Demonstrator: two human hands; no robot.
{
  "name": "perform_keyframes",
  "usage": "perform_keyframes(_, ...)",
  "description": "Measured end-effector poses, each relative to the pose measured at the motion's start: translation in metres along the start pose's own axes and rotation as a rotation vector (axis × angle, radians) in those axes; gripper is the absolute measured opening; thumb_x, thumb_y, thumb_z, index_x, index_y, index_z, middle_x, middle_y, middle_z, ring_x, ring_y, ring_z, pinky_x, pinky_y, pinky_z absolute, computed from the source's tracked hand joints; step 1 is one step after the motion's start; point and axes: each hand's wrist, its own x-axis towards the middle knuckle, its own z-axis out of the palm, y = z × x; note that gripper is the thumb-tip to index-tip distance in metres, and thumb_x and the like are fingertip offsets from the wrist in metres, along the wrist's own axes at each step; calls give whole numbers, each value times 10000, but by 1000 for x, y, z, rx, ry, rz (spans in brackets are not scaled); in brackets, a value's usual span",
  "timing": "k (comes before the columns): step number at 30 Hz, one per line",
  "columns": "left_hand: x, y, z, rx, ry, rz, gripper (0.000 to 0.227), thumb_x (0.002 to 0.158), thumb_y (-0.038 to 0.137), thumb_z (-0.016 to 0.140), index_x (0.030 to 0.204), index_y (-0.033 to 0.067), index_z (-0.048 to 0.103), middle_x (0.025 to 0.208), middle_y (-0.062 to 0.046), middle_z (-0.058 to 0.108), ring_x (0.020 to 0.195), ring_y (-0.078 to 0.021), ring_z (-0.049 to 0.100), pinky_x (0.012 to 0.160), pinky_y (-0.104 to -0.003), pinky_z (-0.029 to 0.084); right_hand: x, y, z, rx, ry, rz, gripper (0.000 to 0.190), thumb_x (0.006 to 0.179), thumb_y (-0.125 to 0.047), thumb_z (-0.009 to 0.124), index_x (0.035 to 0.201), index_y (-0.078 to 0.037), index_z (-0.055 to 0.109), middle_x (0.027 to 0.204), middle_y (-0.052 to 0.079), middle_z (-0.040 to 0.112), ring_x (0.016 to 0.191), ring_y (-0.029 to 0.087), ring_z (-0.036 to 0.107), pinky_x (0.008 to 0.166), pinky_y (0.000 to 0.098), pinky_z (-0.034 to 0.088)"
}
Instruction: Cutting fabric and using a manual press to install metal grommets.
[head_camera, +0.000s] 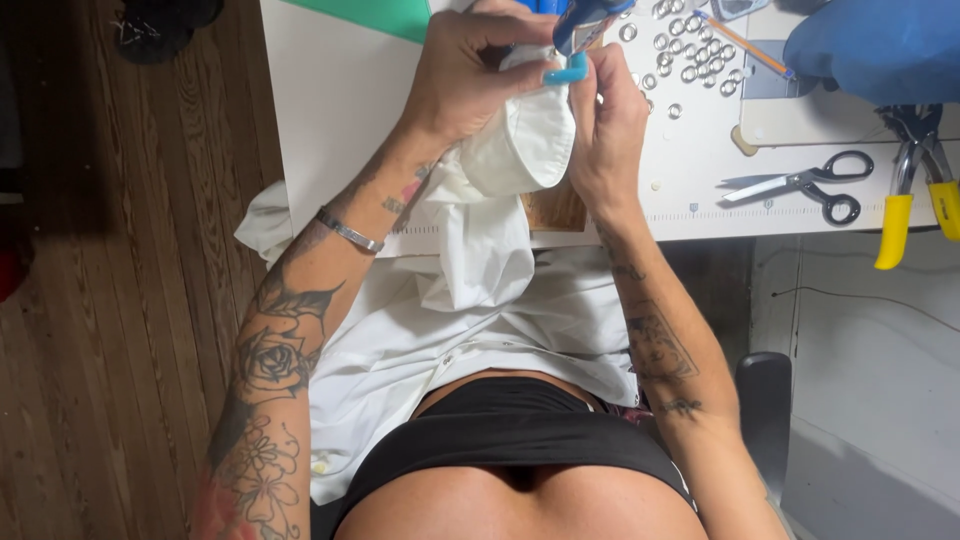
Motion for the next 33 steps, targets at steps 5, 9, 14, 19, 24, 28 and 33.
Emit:
perform_keyframes(5,4,17,-1,55,-23,-114,221,951,-2,865,1153,17,777,1026,-20,742,947,-101,697,862,-255,588,-3,6,3,-45,23,17,176,1182,-134,503,1089,0,569,888,60,573,818,117,520,754,301,471)
perform_keyframes(9,3,13,-1,105,-22,-136,250,924,10,865,1145,40,753,1067,-9,753,982,-93,722,881,-246,612,-3,11,2,-162,48,-66,112,1172,-86,518,1119,4,558,913,94,556,812,169,547,745,334,470)
perform_keyframes(14,0,-5,-1,-65,-39,-84,254,963,-25,844,1192,26,748,1129,-25,750,1051,-106,714,956,-271,609,-2,18,2,-231,71,-167,60,1160,-45,537,1126,4,542,942,114,540,823,209,565,741,365,466)
perform_keyframes(19,2,-9,-1,-39,-46,-79,261,940,-41,848,1173,17,745,1108,-37,739,1028,-106,688,922,-277,591,1,14,-10,-274,21,-187,56,1133,-12,595,1132,6,542,945,127,526,822,226,548,731,379,452)
perform_keyframes(24,1,-5,6,-201,-17,-181,284,926,-71,811,1185,13,731,1130,-46,739,1021,-111,724,931,-275,614,-5,8,-74,-353,73,-192,101,1104,-14,629,1186,-4,571,1055,108,605,903,212,611,746,344,500)
perform_keyframes(28,3,0,3,-135,-45,-141,279,950,-102,802,1204,-20,724,1160,-62,752,1048,-130,753,977,-287,646,-27,14,-116,-630,202,-170,126,1125,-33,719,1223,-38,638,1151,105,648,1043,237,624,853,359,524)
perform_keyframes(33,1,0,5,-13,-5,-152,275,938,-94,813,1188,-11,731,1123,-20,715,1001,-96,718,919,-251,622,-55,33,-123,-758,89,-119,204,1086,-57,740,1267,-34,649,1245,134,639,1172,281,608,1007,411,524)
